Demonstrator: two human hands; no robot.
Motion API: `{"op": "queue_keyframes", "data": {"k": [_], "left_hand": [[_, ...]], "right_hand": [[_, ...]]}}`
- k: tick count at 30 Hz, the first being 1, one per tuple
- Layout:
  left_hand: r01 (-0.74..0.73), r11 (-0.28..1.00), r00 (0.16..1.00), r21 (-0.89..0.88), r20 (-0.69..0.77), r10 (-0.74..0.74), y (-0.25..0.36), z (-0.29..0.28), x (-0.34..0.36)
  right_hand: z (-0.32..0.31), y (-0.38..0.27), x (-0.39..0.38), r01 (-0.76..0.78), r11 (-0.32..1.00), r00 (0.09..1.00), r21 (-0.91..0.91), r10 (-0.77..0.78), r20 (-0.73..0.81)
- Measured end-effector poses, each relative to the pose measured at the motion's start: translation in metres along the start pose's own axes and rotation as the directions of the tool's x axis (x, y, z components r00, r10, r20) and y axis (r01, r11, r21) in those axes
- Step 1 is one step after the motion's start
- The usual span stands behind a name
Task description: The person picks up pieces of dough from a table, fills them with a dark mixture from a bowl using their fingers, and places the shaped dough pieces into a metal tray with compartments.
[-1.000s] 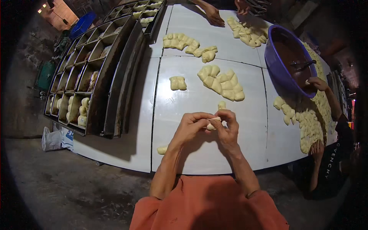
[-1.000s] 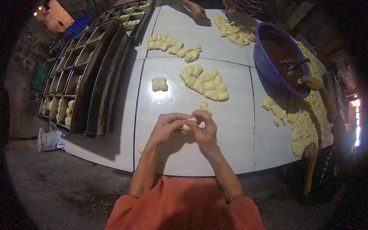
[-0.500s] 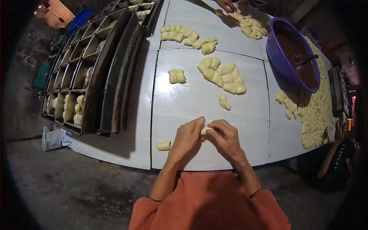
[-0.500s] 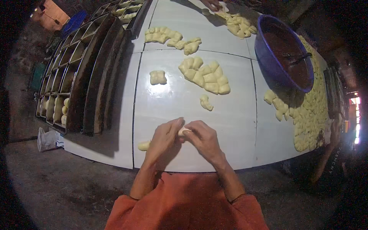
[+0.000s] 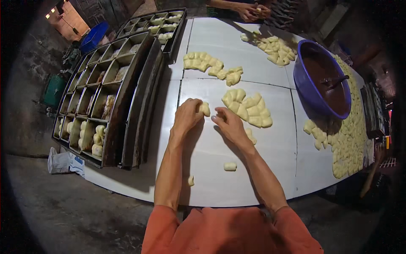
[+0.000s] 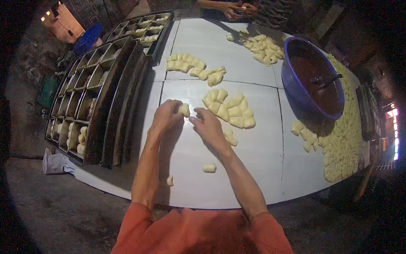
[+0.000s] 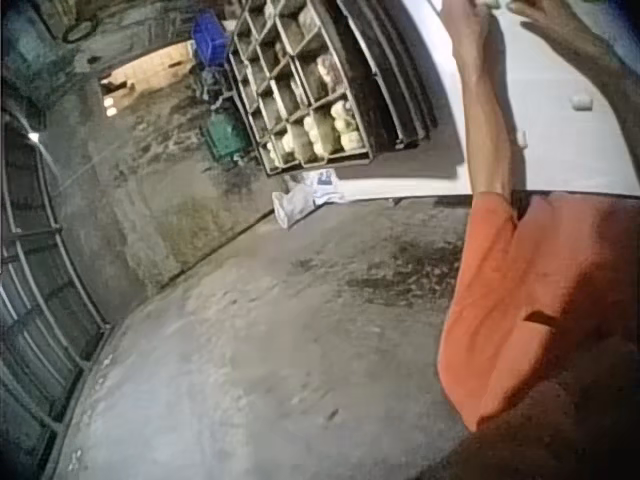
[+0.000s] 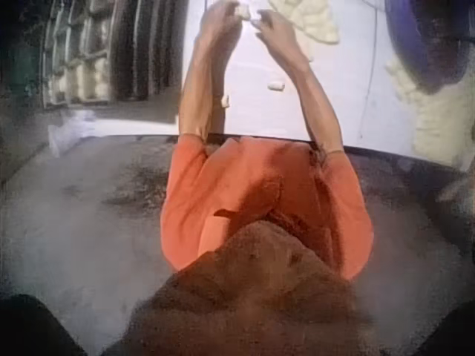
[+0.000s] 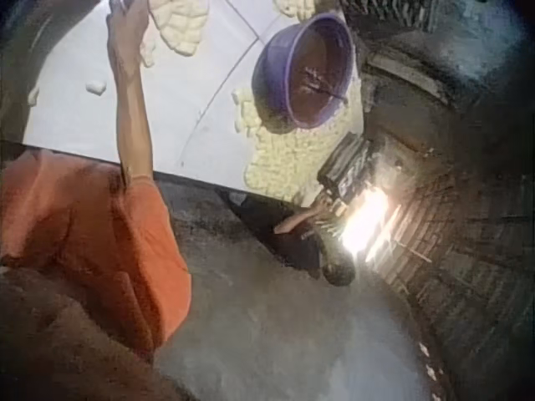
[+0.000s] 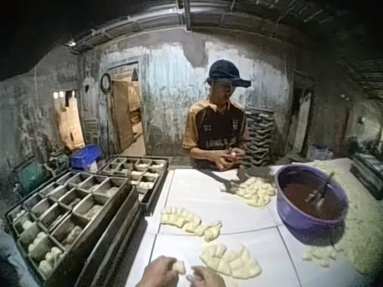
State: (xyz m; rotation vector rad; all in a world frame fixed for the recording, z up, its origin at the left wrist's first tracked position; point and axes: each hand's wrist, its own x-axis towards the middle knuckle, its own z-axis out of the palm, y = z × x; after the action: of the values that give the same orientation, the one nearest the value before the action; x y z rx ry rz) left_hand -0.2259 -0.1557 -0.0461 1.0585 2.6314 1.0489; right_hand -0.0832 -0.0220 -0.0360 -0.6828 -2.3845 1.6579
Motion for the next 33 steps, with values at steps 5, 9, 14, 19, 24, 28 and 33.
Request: {"op": "queue_keyframes", "data": {"k": [5, 9, 14, 19, 24, 28, 33], "left_hand": [[0.129, 0.942, 0.971, -0.31, 0.231, -0.057, 0.026, -0.021, -0.026], [0.212, 0.897, 0.955, -0.387, 0.277, -0.107, 0.049, -0.035, -0.073], [0.173, 0.942, 0.947, -0.287, 0.31, -0.079, 0.05, -0.022, -0.122], [-0.009, 1.0, 0.992, -0.007, 0.128, 0.01, 0.047, -0.008, -0.147], [-0.064, 0.987, 0.995, 0.148, 0.088, 0.051, 0.053, 0.0, -0.153], [-0.039, 0.97, 0.99, 0.241, 0.143, 0.004, 0.05, 0.004, -0.154], [0.057, 0.993, 0.983, 0.1, 0.169, -0.074, 0.065, -0.002, -0.156]], "right_hand": [[0.005, 0.014, 0.014, 0.071, 0.971, 0.99, 0.228, -0.097, 0.105], [-0.018, -0.009, -0.018, -0.347, 0.818, 0.852, 0.459, 0.071, 0.519], [-0.041, 0.01, -0.059, -0.26, 0.954, 0.863, 0.152, 0.159, 0.48], [-0.056, 0.014, -0.089, -0.457, 0.81, 0.856, 0.368, 0.288, 0.429], [-0.071, 0.023, -0.111, -0.41, 0.703, 0.906, 0.58, 0.24, 0.349], [-0.093, 0.036, -0.117, -0.146, 0.259, 0.98, 0.955, -0.092, 0.175], [-0.108, 0.027, -0.119, 0.0, 0.503, 0.999, 0.864, 0.028, -0.016]]}}
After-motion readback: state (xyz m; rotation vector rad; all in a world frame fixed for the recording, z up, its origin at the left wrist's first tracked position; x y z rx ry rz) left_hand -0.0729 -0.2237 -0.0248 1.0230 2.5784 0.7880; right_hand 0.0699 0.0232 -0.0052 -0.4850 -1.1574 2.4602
